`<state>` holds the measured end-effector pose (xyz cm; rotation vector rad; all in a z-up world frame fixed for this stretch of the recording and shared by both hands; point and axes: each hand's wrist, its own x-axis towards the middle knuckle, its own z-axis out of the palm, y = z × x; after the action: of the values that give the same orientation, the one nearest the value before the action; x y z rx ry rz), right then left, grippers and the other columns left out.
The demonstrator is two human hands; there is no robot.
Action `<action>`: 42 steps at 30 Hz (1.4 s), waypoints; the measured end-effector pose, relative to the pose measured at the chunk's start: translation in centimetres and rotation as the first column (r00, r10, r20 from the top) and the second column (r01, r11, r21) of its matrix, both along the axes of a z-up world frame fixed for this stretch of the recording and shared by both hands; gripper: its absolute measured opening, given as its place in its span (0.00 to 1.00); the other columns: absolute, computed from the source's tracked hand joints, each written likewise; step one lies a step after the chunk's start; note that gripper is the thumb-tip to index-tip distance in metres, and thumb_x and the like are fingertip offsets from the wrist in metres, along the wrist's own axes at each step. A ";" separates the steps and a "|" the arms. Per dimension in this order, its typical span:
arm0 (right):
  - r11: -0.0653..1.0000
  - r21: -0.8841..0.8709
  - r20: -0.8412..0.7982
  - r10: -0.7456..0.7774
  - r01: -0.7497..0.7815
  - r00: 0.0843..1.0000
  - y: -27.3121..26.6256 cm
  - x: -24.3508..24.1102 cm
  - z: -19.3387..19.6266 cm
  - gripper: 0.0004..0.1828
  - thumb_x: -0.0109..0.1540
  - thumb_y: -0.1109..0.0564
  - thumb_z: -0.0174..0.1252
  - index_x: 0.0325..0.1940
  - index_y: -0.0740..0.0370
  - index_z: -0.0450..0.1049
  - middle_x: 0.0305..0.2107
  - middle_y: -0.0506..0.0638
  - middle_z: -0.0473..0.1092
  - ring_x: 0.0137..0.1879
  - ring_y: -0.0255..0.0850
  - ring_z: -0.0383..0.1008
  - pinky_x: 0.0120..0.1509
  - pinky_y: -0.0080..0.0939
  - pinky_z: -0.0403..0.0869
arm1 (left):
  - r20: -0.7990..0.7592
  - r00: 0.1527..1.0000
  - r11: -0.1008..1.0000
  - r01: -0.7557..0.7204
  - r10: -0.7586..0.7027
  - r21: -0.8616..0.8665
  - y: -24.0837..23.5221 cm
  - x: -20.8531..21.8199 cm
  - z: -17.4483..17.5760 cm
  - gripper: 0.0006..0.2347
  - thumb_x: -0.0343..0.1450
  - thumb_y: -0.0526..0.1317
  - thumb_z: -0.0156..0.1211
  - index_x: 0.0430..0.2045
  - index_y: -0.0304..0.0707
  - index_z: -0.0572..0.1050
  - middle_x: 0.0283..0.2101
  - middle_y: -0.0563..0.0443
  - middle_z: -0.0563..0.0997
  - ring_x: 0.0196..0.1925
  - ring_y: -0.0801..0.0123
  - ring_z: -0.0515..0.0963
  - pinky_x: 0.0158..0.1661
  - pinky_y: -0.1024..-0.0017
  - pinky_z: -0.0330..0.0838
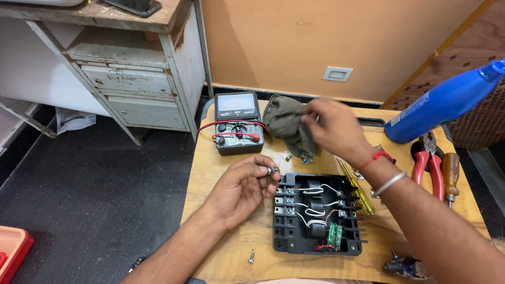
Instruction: The person repairs an electrical component by cleaning small parts with a cloth, positioning wires and metal plates within a black housing, and using a screwdriver to tighten screws on terminal connections.
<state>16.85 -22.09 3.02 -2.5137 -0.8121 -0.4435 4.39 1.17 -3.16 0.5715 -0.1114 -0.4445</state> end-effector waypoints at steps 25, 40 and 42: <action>0.767 0.641 -0.097 0.053 0.022 0.994 4.5 -9.0 0.9 0.05 0.68 0.62 0.59 0.43 0.69 0.77 0.29 0.46 0.74 0.35 0.29 0.69 0.40 0.32 0.71 | 0.235 0.946 0.970 -0.240 0.222 0.047 -4.4 0.5 1.6 0.05 0.71 0.31 0.67 0.37 0.30 0.78 0.36 0.51 0.81 0.38 0.72 0.78 0.44 0.72 0.72; 0.906 0.417 -0.166 0.150 -0.068 0.975 3.8 -10.9 1.0 0.09 0.72 0.58 0.44 0.50 0.66 0.65 0.31 0.55 0.69 0.36 0.45 0.68 0.42 0.43 0.71 | 0.315 0.890 0.860 -0.420 0.329 0.289 -4.6 0.7 0.7 0.05 0.74 0.36 0.61 0.34 0.32 0.76 0.32 0.56 0.78 0.32 0.78 0.74 0.36 0.78 0.70; 0.931 0.364 -0.029 0.041 -0.027 0.999 3.9 -10.5 0.1 0.09 0.73 0.58 0.44 0.50 0.68 0.64 0.32 0.60 0.67 0.38 0.49 0.66 0.42 0.45 0.68 | 0.333 0.885 0.850 -0.429 0.327 0.305 -5.1 0.6 0.7 0.06 0.75 0.36 0.61 0.36 0.31 0.75 0.33 0.57 0.77 0.33 0.80 0.72 0.35 0.79 0.68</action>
<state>6.34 -18.15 3.16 -2.1552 -0.6866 -0.4859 4.95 -3.96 -2.43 1.0073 -0.1712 0.0122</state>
